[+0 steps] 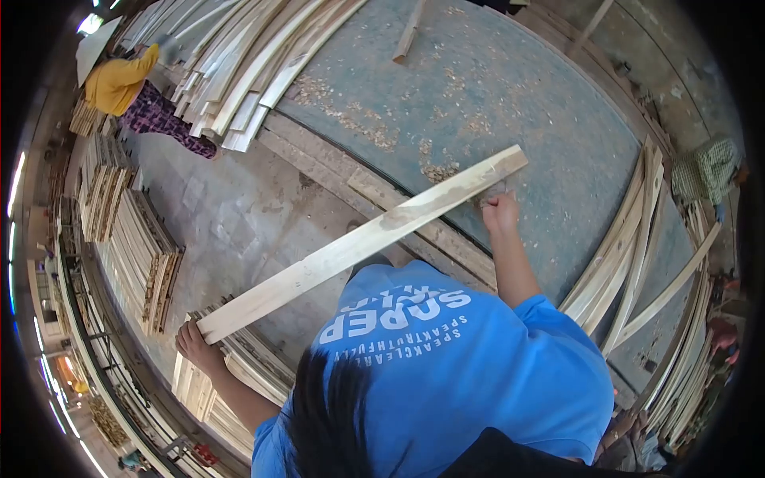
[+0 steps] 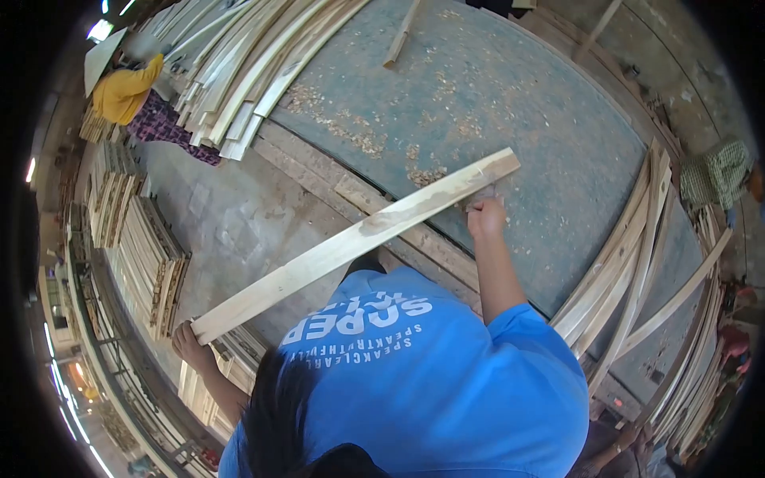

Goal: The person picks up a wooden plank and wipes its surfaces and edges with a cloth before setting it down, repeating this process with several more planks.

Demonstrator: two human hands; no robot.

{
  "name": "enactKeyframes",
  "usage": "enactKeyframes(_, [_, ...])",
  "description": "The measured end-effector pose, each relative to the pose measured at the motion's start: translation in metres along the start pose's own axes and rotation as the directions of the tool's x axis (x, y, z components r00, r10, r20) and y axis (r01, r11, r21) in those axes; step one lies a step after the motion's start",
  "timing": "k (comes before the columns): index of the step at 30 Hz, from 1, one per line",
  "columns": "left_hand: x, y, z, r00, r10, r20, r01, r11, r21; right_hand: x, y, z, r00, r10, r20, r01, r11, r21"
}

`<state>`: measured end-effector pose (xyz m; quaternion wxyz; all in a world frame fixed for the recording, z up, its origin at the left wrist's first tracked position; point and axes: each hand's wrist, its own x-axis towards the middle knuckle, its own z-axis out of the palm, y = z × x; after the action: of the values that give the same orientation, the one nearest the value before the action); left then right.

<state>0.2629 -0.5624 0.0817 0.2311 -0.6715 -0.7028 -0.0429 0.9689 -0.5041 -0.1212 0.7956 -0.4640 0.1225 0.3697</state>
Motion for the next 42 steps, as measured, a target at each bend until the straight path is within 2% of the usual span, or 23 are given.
enactKeyframes(1, [0.001,-0.002,0.005,1.000,-0.005,-0.026,0.006,1.000,0.005,0.009,-0.001,0.000,1.000,-0.003,0.021,0.003,1.000,0.000])
enactKeyframes(3, [0.008,-0.003,0.016,0.997,-0.005,-0.082,0.005,1.000,0.003,0.028,-0.010,-0.001,0.959,0.284,-0.025,-0.281,0.957,0.069])
enactKeyframes(7, [0.033,-0.012,0.040,0.989,0.000,-0.149,-0.003,1.000,-0.020,0.054,-0.003,0.018,0.976,0.217,-0.002,-0.217,0.976,0.008])
enactKeyframes(9, [0.042,-0.021,0.058,0.994,-0.023,-0.105,0.018,0.999,-0.050,0.056,-0.001,0.051,0.942,0.141,0.303,-0.202,0.962,0.181])
enactKeyframes(11, [0.050,-0.037,0.082,0.999,-0.035,-0.022,0.034,0.998,-0.062,0.037,0.004,0.103,0.922,0.096,0.376,-0.179,0.965,0.193])
enactKeyframes(15, [0.076,-0.059,0.110,0.997,-0.064,-0.039,0.059,0.990,-0.125,0.002,0.034,0.231,0.890,0.082,0.449,-0.210,0.947,0.244])
enactKeyframes(17, [0.095,-0.055,0.118,0.982,-0.160,0.096,0.174,0.971,-0.166,-0.005,0.048,0.308,0.863,0.059,0.502,-0.211,0.944,0.252])
enactKeyframes(18, [0.109,-0.053,0.127,0.982,-0.168,0.089,0.182,0.968,-0.174,-0.005,0.054,0.350,0.840,0.047,0.540,-0.214,0.944,0.251])
enactKeyframes(20, [0.139,-0.045,0.142,0.894,-0.063,0.444,0.202,0.940,-0.274,0.005,0.064,0.443,0.696,-0.058,0.716,-0.085,0.983,0.163])
enactKeyframes(22, [0.176,-0.024,0.167,0.915,-0.051,0.400,0.197,0.921,-0.335,-0.010,0.068,0.517,0.618,-0.137,0.774,0.067,0.990,0.122])
enactKeyframes(24, [0.228,0.001,0.177,0.937,-0.026,0.348,0.171,0.903,-0.394,-0.050,0.076,0.559,0.695,-0.117,0.710,-0.037,0.980,0.197])
enactKeyframes(25, [0.260,0.018,0.178,0.907,-0.056,0.417,0.226,0.901,-0.370,-0.067,0.079,0.569,0.700,-0.136,0.701,-0.023,0.977,0.213])
enactKeyframes(27, [0.320,0.046,0.176,0.876,-0.049,0.480,0.242,0.905,-0.349,-0.095,0.089,0.554,0.535,0.039,0.844,-0.048,0.999,-0.016])
enactKeyframes(28, [0.345,0.059,0.174,0.838,0.033,0.545,0.180,0.925,-0.333,-0.097,0.092,0.538,0.558,0.016,0.830,-0.034,0.999,0.003])
enactKeyframes(29, [0.362,0.069,0.175,0.787,0.111,0.607,0.114,0.940,-0.320,-0.098,0.098,0.520,0.516,0.080,0.853,-0.050,0.997,-0.063])
enactKeyframes(30, [0.373,0.076,0.178,0.784,0.147,0.603,0.079,0.940,-0.331,-0.098,0.104,0.500,0.473,0.144,0.869,-0.063,0.990,-0.130])
enactKeyframes(31, [0.385,0.085,0.183,0.754,0.202,0.625,0.050,0.931,-0.361,-0.096,0.106,0.477,0.498,0.116,0.859,-0.046,0.993,-0.108])
enactKeyframes(33, [0.406,0.107,0.187,0.720,0.296,0.628,-0.022,0.914,-0.405,-0.087,0.098,0.419,0.570,0.233,0.788,-0.056,0.968,-0.246])
enactKeyframes(35, [0.422,0.127,0.187,0.797,0.331,0.505,-0.021,0.851,-0.525,-0.088,0.087,0.357,0.682,0.238,0.692,-0.079,0.964,-0.253])
enactKeyframes(36, [0.432,0.139,0.192,0.785,0.373,0.495,-0.065,0.844,-0.532,-0.096,0.081,0.326,0.742,0.222,0.633,-0.098,0.970,-0.224])
enactKeyframes(38, [0.468,0.176,0.207,0.871,0.340,0.354,-0.124,0.851,-0.510,-0.115,0.069,0.268,0.819,0.163,0.550,-0.097,0.984,-0.148])
enactKeyframes(41, [0.529,0.240,0.206,0.879,0.379,0.290,-0.243,0.878,-0.412,-0.156,0.061,0.198,0.929,0.089,0.360,-0.067,0.995,-0.074])
enactKeyframes(42, [0.540,0.259,0.197,0.896,0.397,0.199,-0.315,0.885,-0.344,-0.173,0.056,0.181,0.955,-0.002,0.296,0.010,1.000,-0.025])
